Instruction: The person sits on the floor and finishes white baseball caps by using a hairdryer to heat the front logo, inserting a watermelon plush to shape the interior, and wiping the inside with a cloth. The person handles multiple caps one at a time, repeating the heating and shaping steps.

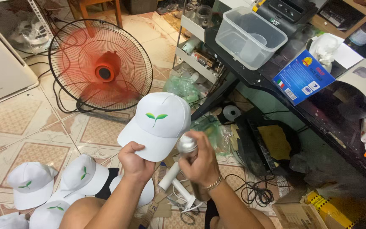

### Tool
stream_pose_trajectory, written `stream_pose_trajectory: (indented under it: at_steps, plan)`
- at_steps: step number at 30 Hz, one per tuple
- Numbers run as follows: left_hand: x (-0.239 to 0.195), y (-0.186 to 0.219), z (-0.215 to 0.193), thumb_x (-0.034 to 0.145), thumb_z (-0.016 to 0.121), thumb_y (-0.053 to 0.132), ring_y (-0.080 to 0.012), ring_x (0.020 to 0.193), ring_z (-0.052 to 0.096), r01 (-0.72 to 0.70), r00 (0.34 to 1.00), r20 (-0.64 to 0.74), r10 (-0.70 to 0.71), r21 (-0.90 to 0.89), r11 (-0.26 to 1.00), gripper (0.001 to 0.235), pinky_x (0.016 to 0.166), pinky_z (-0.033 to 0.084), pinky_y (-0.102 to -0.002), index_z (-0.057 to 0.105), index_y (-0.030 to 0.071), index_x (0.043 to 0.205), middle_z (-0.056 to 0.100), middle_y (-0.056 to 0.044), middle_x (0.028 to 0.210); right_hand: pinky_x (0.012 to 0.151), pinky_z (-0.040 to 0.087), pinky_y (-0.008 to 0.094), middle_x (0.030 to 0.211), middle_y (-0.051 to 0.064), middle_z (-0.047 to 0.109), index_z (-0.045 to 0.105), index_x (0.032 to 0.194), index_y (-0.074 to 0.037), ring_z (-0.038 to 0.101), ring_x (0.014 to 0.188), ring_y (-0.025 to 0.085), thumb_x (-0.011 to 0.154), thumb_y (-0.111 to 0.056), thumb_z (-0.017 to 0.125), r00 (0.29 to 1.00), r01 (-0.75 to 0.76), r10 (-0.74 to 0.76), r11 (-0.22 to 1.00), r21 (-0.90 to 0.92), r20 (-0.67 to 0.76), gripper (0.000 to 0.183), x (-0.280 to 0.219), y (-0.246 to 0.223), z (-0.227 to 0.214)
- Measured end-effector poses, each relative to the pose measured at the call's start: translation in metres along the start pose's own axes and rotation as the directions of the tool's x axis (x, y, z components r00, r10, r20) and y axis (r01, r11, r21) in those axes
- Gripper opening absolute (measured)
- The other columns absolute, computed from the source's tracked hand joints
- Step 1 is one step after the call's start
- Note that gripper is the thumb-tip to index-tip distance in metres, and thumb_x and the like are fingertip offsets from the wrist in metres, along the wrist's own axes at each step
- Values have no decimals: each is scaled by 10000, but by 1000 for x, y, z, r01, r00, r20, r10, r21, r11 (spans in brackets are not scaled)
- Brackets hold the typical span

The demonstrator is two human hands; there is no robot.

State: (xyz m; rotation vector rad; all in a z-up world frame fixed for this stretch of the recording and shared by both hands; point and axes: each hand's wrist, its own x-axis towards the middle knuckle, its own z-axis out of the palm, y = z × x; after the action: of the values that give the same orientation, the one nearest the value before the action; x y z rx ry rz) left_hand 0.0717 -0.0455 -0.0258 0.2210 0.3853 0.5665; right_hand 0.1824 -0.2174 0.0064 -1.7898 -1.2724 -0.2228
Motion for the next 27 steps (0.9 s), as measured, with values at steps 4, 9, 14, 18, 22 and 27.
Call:
stream_pose_trajectory:
  at_steps: [4, 9, 14, 18, 22, 27]
  plan:
    - [-6, -3, 2, 649, 488, 85, -353, 1215, 601, -19, 1000, 19, 18, 30, 999, 705, 1084, 466, -516, 528, -16, 1345, 629, -150, 1283, 704, 544, 379, 976, 121, 589, 473, 1234, -45, 609, 809, 235, 737, -57, 632, 976, -203, 199, 978, -44, -90, 522, 8, 2, -7]
    - [-7, -2, 4, 641, 483, 104, -349, 1207, 614, 21, 1000, 19, -22, 26, 999, 719, 1063, 474, -506, 533, 0, 1351, 642, -145, 1290, 762, 565, 382, 1013, 144, 564, 455, 1248, -37, 622, 873, 252, 707, -46, 622, 1000, 31, -31, 999, -26, -2, 566, 1, -15, -9]
    - [-8, 0, -6, 654, 483, 97, -353, 1199, 611, 39, 999, 7, -39, 47, 998, 704, 1060, 489, -508, 529, -13, 1347, 633, -147, 1277, 713, 583, 366, 979, 129, 625, 470, 1235, -33, 663, 820, 224, 733, -42, 635, 969, -229, 226, 973, -17, -105, 528, 15, -8, -25]
    - [-9, -2, -8, 670, 488, 93, -378, 1200, 602, 12, 989, 147, -25, 91, 996, 713, 1049, 480, -503, 514, -59, 1366, 629, -188, 1291, 666, 611, 347, 1004, 125, 638, 478, 1218, -64, 677, 795, 213, 759, -66, 625, 945, -322, 323, 947, 15, -60, 483, 20, -24, -28]
    - [-7, -2, -12, 660, 485, 91, -377, 1213, 603, 38, 983, 177, -57, 113, 993, 736, 1054, 476, -494, 502, -62, 1379, 627, -189, 1310, 767, 558, 376, 1051, 165, 605, 482, 1260, -45, 645, 895, 272, 710, -38, 641, 998, -24, 22, 999, -48, -58, 572, 20, -36, -26]
    - [-2, -10, -32, 650, 488, 73, -362, 1186, 616, 24, 989, 143, -43, 134, 991, 713, 1038, 482, -472, 519, -68, 1348, 641, -185, 1281, 674, 567, 302, 932, 92, 664, 477, 1254, -61, 679, 736, 179, 751, -80, 652, 944, -282, 295, 954, 102, -148, 532, 34, -21, -40]
